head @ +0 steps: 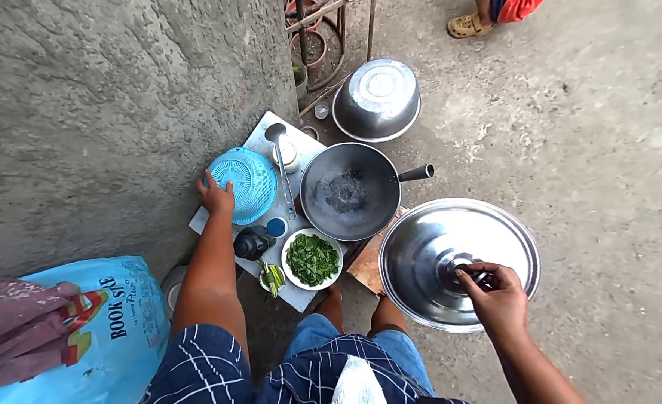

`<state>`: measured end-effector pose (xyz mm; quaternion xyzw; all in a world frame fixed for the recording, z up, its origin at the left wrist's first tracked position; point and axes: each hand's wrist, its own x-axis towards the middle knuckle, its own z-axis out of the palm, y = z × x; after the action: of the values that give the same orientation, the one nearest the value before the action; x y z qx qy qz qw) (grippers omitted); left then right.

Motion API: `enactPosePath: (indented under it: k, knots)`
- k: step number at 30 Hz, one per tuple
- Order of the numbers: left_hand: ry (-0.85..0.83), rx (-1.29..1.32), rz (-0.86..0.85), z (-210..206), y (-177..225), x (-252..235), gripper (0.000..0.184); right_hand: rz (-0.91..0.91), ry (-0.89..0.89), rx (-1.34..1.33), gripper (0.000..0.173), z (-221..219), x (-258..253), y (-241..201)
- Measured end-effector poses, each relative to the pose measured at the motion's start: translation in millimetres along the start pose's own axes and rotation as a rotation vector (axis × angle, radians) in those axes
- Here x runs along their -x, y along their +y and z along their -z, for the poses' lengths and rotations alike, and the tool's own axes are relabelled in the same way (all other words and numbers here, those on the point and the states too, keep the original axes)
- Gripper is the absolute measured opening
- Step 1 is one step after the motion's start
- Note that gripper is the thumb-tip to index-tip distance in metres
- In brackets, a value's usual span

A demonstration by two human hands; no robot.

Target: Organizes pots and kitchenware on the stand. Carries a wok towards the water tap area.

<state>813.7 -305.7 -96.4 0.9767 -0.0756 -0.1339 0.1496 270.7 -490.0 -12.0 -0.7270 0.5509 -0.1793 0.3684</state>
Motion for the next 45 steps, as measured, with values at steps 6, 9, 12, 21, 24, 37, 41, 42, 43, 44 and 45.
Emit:
enactPosePath:
  k: [6, 9, 12, 21, 24, 37, 41, 42, 43, 44, 45]
  knots:
    - [0.026, 0.198, -0.346, 10.1, 34.0, 62.8, 0.066, 0.002, -0.009, -0.009, 0.030, -3.2, 3.0, -7.6]
    - [-0.207, 0.304, -0.638, 7.5, 51.3, 153.5, 0.048, 0.023, -0.070, 0.001, 0.030, -10.5, 4.1, -23.4]
    - [-0.435, 0.458, -0.811, 5.3, 66.1, 247.5, 0.039, 0.126, -0.204, 0.065, 0.028, -21.8, 5.9, -44.6]
    - [-0.647, 0.681, -0.518, 23.6, 76.6, 341.5, 0.046, 0.581, -0.522, -0.050, 0.027, -79.3, 43.1, -98.1]
    - [-0.625, 0.595, -0.423, 41.7, 65.0, 341.8, 0.045, 0.689, -0.536, -0.120, 0.033, -87.1, 50.9, -102.7]
    - [-0.467, 0.546, -0.238, 78.3, 27.0, 377.1, 0.044, 1.218, -0.721, -0.058, 0.027, -84.0, 60.4, -131.6]
    - [-0.439, 0.549, -0.196, 71.9, 6.0, 379.6, 0.033, 1.131, -0.689, 0.047, 0.049, -60.0, 20.4, -141.6]
    - [-0.421, 0.542, -0.185, 72.9, 0.0, 380.2, 0.032, 1.065, -0.650, 0.083, 0.049, -57.4, -2.0, -140.1]
    - [-0.400, 0.539, -0.175, 74.6, -5.9, 380.7, 0.031, 1.001, -0.602, 0.130, 0.047, -58.0, -29.0, -136.4]
    - [-0.383, 0.537, -0.161, 76.6, -11.4, 381.0, 0.030, 0.955, -0.543, 0.217, 0.043, -61.9, -59.7, -130.1]
    - [-0.357, 0.532, -0.154, 77.4, -17.6, 381.8, 0.029, 0.899, -0.516, 0.340, 0.040, -67.1, -91.8, -122.3]
